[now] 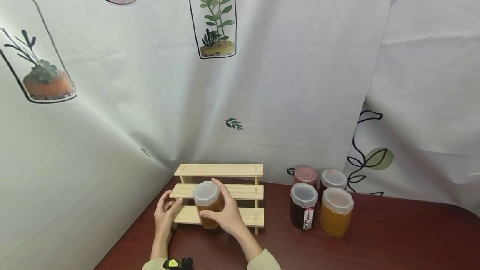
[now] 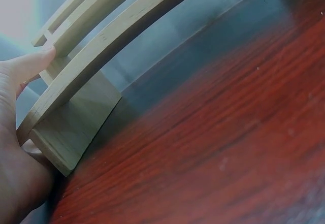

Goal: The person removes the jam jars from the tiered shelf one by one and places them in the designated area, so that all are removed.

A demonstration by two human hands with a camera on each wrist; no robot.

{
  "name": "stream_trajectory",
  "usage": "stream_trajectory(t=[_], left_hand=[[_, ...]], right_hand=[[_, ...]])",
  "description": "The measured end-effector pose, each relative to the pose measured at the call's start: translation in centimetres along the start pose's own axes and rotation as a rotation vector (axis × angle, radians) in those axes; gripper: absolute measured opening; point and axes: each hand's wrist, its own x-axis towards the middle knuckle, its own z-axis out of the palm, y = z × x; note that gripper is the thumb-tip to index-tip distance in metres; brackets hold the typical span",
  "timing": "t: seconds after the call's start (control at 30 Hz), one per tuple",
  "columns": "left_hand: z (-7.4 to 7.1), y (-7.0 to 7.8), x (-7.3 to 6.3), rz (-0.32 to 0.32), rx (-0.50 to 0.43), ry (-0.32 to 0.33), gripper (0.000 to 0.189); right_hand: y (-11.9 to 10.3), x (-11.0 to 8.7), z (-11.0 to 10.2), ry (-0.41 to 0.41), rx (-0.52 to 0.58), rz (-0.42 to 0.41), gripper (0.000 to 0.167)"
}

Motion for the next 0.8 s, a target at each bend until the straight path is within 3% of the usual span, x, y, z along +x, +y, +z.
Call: stream_trajectory(t=[0.43, 0.8], left_hand=[[0.1, -0.1, 0.0, -0.007, 0.004, 0.004, 0.052], [0.0, -0.1, 0.0, 0.006, -0.003, 0.014, 0.052]], right_hand=[[0.2, -0.2, 0.0, 0.065, 0.009, -0.012, 0.083], [-1.9, -0.3, -0.4, 0.075, 0.007, -0.021, 0.081]])
